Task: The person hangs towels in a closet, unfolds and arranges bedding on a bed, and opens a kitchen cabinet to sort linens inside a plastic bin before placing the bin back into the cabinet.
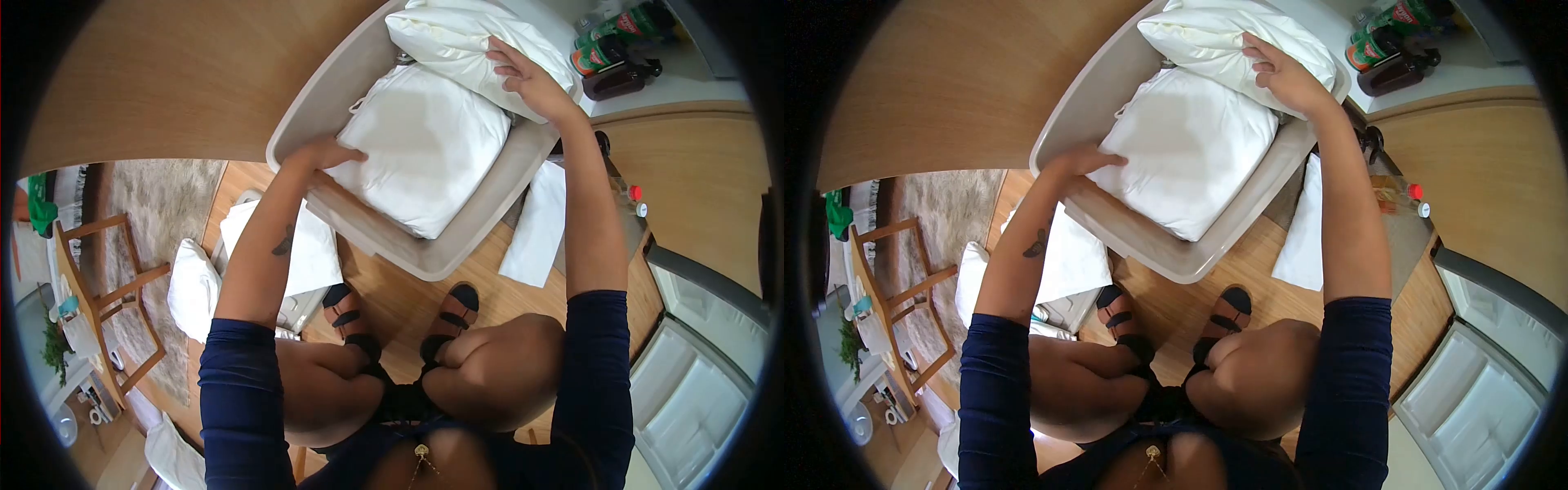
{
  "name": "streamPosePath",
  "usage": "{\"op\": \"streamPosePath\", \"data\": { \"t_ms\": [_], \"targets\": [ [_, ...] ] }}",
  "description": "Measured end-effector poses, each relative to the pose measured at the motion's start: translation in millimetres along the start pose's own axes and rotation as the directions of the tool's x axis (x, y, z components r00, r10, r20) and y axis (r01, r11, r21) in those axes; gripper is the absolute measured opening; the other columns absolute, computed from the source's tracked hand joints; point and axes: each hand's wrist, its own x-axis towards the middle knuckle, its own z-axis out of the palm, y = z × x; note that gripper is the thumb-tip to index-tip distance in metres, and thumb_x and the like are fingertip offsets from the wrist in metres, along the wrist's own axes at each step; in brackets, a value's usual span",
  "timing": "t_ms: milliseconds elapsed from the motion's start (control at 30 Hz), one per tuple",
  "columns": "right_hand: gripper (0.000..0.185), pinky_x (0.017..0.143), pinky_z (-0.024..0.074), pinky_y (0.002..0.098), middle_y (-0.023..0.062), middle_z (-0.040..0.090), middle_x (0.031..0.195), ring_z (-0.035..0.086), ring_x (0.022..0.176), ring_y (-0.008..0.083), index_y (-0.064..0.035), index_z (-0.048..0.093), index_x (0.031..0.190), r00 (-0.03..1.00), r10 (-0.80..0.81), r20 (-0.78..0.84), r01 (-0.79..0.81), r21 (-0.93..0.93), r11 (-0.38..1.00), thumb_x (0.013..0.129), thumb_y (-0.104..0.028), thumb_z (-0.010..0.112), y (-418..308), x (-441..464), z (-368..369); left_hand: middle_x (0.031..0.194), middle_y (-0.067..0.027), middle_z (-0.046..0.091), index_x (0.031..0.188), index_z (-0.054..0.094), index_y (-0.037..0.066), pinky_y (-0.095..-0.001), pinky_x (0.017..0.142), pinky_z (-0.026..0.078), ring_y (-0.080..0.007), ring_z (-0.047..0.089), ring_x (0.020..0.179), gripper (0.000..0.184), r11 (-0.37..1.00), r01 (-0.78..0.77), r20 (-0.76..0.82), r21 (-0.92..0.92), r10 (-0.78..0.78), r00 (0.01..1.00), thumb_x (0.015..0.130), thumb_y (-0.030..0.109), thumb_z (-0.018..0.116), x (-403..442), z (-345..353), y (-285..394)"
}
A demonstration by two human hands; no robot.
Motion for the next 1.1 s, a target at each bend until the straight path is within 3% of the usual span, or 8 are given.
{"op": "streamPosePath", "data": {
  "t_ms": [200, 333, 533, 600, 900, 967, 1033, 1100],
  "targets": [
    [0.070, 0.096, 0.0329, 0.0296, 0.0043, 0.043, 0.128, 0.044, 0.110, 0.0208, -0.0148, 0.030, 0.136, 1.000, -0.023, -0.018, 0.024, 0.059, 0.998, 0.070, 0.004, 0.044, 5.7, -2.4, 4.1, 0.118, -0.0152, 0.051, 0.124, 0.043, 0.002, -0.0379, 0.084, 0.043, -0.0261, 0.049, 0.107, 0.069, 0.967, -0.044, -0.030, -0.252, 0.038, 0.999, 0.069, 0.033, 0.069, -26.2, 5.3, 11.7],
    [0.066, 0.095, 0.0348, 0.0313, 0.0054, 0.044, 0.128, 0.045, 0.110, 0.0214, -0.0149, 0.032, 0.135, 0.996, -0.057, -0.069, 0.049, -0.115, 0.992, 0.072, -0.001, 0.049, 7.7, -8.7, 19.6, 0.119, -0.0170, 0.049, 0.125, 0.040, 0.001, -0.0412, 0.082, 0.044, -0.0263, 0.048, 0.106, 0.068, 0.994, -0.103, -0.114, -0.046, 0.097, 0.989, 0.070, 0.031, 0.067, -34.0, 2.3, 17.5],
    [0.075, 0.093, 0.0372, 0.0340, 0.0143, 0.047, 0.124, 0.047, 0.111, 0.0287, -0.0067, 0.035, 0.131, 0.990, -0.102, -0.096, 0.075, -0.256, 0.964, 0.069, -0.034, 0.068, -16.4, -18.0, 35.3, 0.108, -0.0107, 0.051, 0.116, 0.044, 0.000, -0.0329, 0.082, 0.042, -0.0192, 0.045, 0.105, 0.056, 0.779, -0.253, -0.194, -0.573, 0.171, 0.966, 0.073, 0.027, 0.066, -84.7, -15.8, 94.5],
    [0.090, 0.094, 0.0369, 0.0342, 0.0181, 0.044, 0.126, 0.047, 0.111, 0.0296, -0.0040, 0.033, 0.131, 0.991, 0.125, 0.047, -0.117, -0.136, 0.984, 0.061, -0.046, 0.071, -40.7, -29.7, 42.8, 0.101, -0.0068, 0.052, 0.107, 0.049, 0.001, -0.0286, 0.079, 0.043, -0.0147, 0.046, 0.098, 0.041, 0.670, -0.328, -0.201, -0.666, 0.261, 0.944, 0.076, 0.022, 0.064, -78.2, -14.8, 120.6],
    [0.062, 0.079, 0.0450, 0.0420, 0.0251, 0.060, 0.091, 0.057, 0.086, 0.0397, -0.0006, 0.044, 0.119, 0.978, -0.039, -0.204, -0.036, -0.354, 0.934, 0.063, -0.020, 0.062, -40.4, -53.8, 102.1, 0.087, -0.0055, 0.056, 0.091, 0.055, 0.003, -0.0222, 0.065, 0.048, -0.0128, 0.054, 0.076, 0.020, 0.253, -0.260, -0.130, -0.932, 0.437, 0.890, 0.083, 0.020, 0.054, -60.1, -15.4, 120.5],
    [0.049, 0.076, 0.0456, 0.0383, 0.0205, 0.062, 0.089, 0.060, 0.083, 0.0347, 0.0002, 0.053, 0.107, 0.978, 0.042, -0.204, -0.101, -0.289, 0.952, 0.064, -0.019, 0.063, -48.9, -54.9, 90.5, 0.088, -0.0092, 0.055, 0.091, 0.055, 0.000, -0.0274, 0.070, 0.049, -0.0170, 0.055, 0.080, 0.027, 0.418, -0.348, -0.267, -0.839, 0.241, 0.933, 0.085, 0.025, 0.047, -48.6, -22.0, 96.7],
    [0.045, 0.076, 0.0458, 0.0365, 0.0191, 0.063, 0.088, 0.061, 0.082, 0.0323, -0.0003, 0.055, 0.105, 0.972, 0.060, -0.228, -0.104, -0.183, 0.978, 0.064, -0.019, 0.063, -43.0, -49.6, 81.0, 0.093, -0.0131, 0.055, 0.101, 0.053, -0.001, -0.0348, 0.080, 0.047, -0.0219, 0.056, 0.088, 0.036, 0.945, -0.323, -0.382, -0.038, 0.285, 0.879, 0.085, 0.030, 0.044, -10.9, -26.2, 59.1],
    [0.038, 0.074, 0.0461, 0.0321, 0.0148, 0.064, 0.085, 0.062, 0.079, 0.0240, 0.0010, 0.059, 0.098, 0.961, 0.069, -0.269, -0.067, 0.016, 0.998, 0.064, -0.016, 0.063, -28.6, -39.9, 68.1, 0.094, -0.0125, 0.056, 0.105, 0.053, 0.001, -0.0344, 0.077, 0.047, -0.0211, 0.055, 0.087, 0.038, 0.941, -0.248, -0.405, 0.229, 0.324, 0.855, 0.084, 0.031, 0.046, -0.6, -10.5, 27.2]
  ]
}}
